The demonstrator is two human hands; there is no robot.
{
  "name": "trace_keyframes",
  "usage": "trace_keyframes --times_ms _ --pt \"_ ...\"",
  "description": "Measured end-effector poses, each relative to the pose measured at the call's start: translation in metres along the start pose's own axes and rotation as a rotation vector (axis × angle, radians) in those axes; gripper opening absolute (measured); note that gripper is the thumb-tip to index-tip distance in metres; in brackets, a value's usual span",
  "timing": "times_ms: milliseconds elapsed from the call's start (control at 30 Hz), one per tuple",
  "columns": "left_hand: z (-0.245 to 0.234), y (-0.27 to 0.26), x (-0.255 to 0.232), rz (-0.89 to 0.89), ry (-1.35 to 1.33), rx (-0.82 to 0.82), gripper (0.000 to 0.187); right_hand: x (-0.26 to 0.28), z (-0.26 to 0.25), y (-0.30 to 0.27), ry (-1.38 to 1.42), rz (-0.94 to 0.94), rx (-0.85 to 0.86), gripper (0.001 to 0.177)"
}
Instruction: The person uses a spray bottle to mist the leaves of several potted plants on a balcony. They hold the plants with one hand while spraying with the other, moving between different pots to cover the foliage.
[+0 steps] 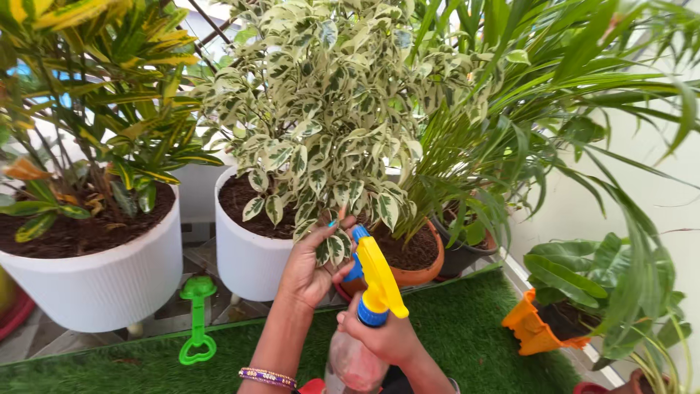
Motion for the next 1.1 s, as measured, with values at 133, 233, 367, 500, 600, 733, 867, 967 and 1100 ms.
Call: trace_keyframes --times_ms 133,233,367,500,600,733,867,967,1100 --pt "0.01 -0.004 -0.008 0.043 0.018 -0.029 0.045 0.04 0.009 -0.013 -0.272 -0.433 0.014 0.021" --pt "0.012 -0.009 -0.01 0.05 0.012 -0.06 0.046 0.013 0.011 -0.018 -0.014 -0.113 0.015 0.023" --pt "0.014 -0.01 -0.011 0.063 0.037 -0.068 0.049 0.0 0.012 -0.026 0.081 -0.073 0.023 0.046" --pt "0.013 -0.005 -0.007 0.047 0.06 -0.027 0.049 -0.001 0.015 -0.027 0.137 -0.044 0.018 0.065" --pt "0.011 -0.004 -0.003 0.043 0.061 -0.015 0.049 -0.004 0.014 -0.026 0.117 -0.019 -0.021 0.064" --pt "0.013 -0.004 -0.003 0.047 0.086 -0.017 0.048 -0.003 0.009 -0.024 0.008 -0.082 0.002 0.056" --pt "0.018 -0.007 -0.005 0.035 0.062 -0.027 0.048 0.0 0.009 -0.025 0.054 -0.09 -0.012 0.056" --pt "0.021 -0.008 -0.005 0.045 0.087 -0.044 0.045 0.002 0.009 -0.026 0.082 -0.065 -0.046 0.057" --pt "0.023 -0.01 -0.006 0.04 0.075 -0.067 0.04 0.003 0.006 -0.027 -0.012 -0.104 -0.057 0.053"
Point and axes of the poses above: each hand's wrist, its own y-axis towards the middle knuckle, its own z-axis out of the palm, x = y × z, the point moved 5 cm from there along y, towards the middle knuckle, and after that the axes turned 8 degrees about x, right-handed, at the moved point
